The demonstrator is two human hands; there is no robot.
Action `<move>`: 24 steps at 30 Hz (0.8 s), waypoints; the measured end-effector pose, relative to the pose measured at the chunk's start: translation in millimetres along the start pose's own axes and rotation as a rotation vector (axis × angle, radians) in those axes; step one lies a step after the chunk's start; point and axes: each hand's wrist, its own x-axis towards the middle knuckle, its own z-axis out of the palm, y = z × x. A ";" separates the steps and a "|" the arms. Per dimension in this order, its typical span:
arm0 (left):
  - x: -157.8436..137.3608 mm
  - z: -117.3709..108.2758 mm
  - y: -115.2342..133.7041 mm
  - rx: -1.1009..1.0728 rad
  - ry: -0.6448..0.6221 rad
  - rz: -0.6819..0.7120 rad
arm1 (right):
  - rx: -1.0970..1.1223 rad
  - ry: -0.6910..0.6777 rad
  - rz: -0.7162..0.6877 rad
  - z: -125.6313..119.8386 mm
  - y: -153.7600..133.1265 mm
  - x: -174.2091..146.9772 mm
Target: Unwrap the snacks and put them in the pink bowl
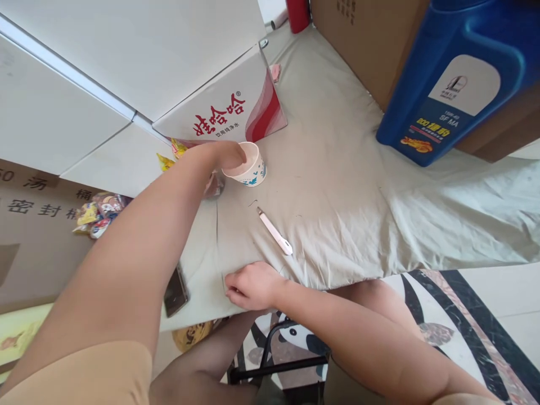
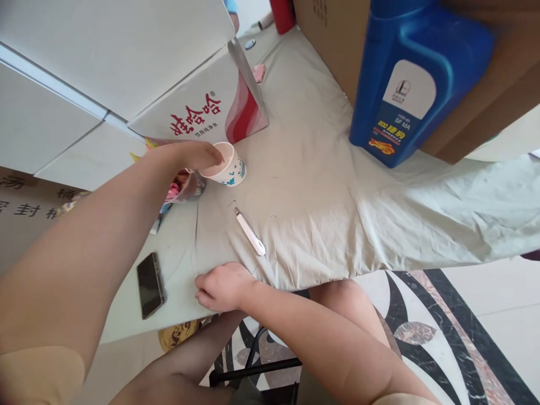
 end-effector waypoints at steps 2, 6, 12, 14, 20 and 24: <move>-16.8 -17.3 -5.3 0.050 -0.063 -0.023 | -0.008 0.003 -0.005 0.9 0.0 -2.1; -70.9 -28.4 -24.7 0.087 0.114 -0.003 | -0.014 0.052 0.006 3.5 0.6 -11.8; -162.9 15.9 -73.0 -0.077 0.233 0.012 | 0.068 0.266 0.010 3.1 5.3 -35.3; -182.8 37.3 -88.3 -0.114 0.202 -0.015 | 0.125 0.400 0.006 0.5 9.0 -39.7; -194.0 72.0 -111.1 -0.206 0.106 -0.130 | -0.131 0.757 0.174 -36.3 24.2 -17.6; -184.2 66.9 -115.7 -0.216 0.056 -0.180 | -0.445 0.713 0.286 -74.8 31.5 17.5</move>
